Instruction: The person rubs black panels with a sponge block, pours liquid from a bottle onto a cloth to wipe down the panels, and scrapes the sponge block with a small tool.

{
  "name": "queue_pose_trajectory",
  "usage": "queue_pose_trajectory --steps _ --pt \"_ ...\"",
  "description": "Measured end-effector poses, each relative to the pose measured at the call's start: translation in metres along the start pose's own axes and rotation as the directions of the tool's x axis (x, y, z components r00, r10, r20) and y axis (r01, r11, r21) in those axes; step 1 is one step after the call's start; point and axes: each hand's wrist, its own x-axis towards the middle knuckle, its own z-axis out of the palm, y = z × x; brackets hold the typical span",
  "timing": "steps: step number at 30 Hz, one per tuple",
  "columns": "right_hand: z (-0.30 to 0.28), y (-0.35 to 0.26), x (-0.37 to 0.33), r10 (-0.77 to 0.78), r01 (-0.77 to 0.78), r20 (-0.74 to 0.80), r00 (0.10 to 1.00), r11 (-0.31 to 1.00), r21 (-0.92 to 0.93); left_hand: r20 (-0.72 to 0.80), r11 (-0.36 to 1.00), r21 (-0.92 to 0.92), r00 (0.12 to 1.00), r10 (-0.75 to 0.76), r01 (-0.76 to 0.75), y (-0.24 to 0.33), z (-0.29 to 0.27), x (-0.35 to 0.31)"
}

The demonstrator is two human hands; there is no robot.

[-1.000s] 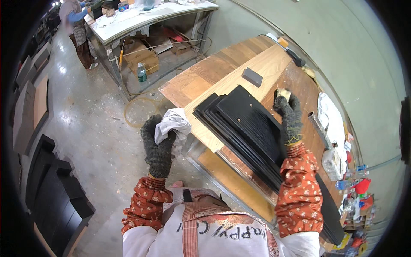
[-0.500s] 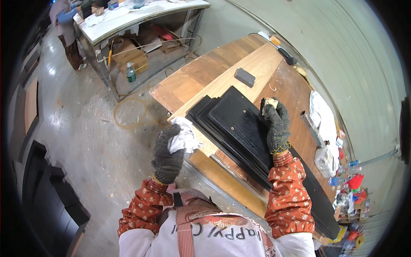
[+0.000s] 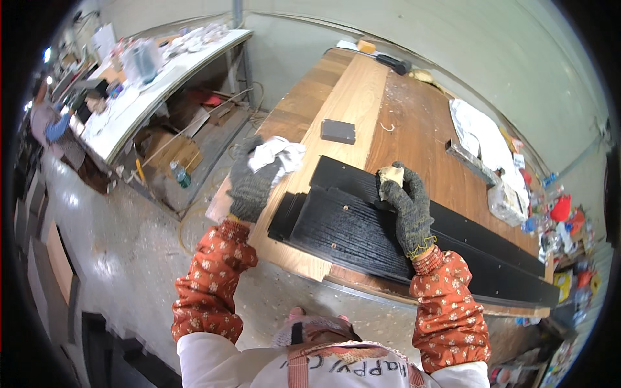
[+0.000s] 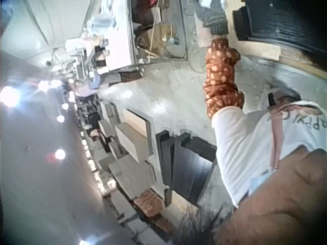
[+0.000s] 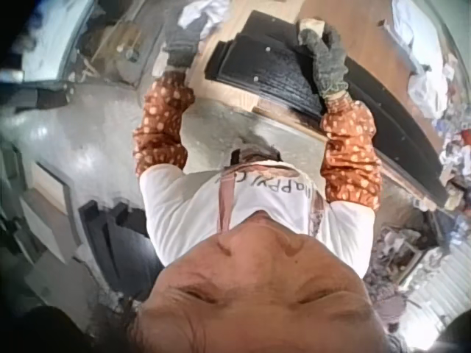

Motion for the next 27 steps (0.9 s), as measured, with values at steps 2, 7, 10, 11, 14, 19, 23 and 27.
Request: queue_pose_trajectory --steps 2,7,10,11,14,19,23,27 --pt "-0.001 -0.003 0.001 0.014 -0.014 -0.003 1.0 1.0 -0.017 0.403 0.682 -0.517 0.85 -0.339 0.517 0.012 0.038 0.021" --pt "-0.003 -0.001 0.004 -0.039 0.038 -0.002 0.999 0.986 -0.164 0.578 0.682 0.723 0.448 -0.682 0.104 -0.065 0.073 0.062" --pt "0.0 0.005 0.002 -0.081 0.08 0.002 0.997 0.979 -0.188 0.538 0.59 0.806 0.468 -0.701 -0.045 -0.051 0.069 0.105" --pt "-0.003 0.012 0.004 -0.071 0.069 -0.003 0.997 0.98 -0.184 0.549 0.586 0.808 0.442 -0.709 -0.065 -0.062 0.076 0.114" --pt "-0.009 0.011 0.0 -0.078 0.071 -0.039 0.996 0.984 -0.164 0.635 0.687 0.712 0.551 -0.541 -0.146 -0.085 0.104 0.14" --pt "-0.005 0.002 0.003 -0.122 0.115 -0.034 0.992 0.981 -0.159 0.813 0.727 0.531 0.505 -0.291 -0.436 -0.151 0.149 0.132" --pt "-0.01 0.007 0.008 -0.213 0.193 -0.026 0.977 0.923 -0.332 0.875 0.652 0.467 0.42 -0.241 -0.598 -0.172 0.177 0.119" --pt "-0.004 0.008 0.007 -0.055 0.052 -0.033 0.998 0.993 -0.107 0.758 0.706 0.603 0.543 -0.361 -0.372 -0.162 0.156 0.13"
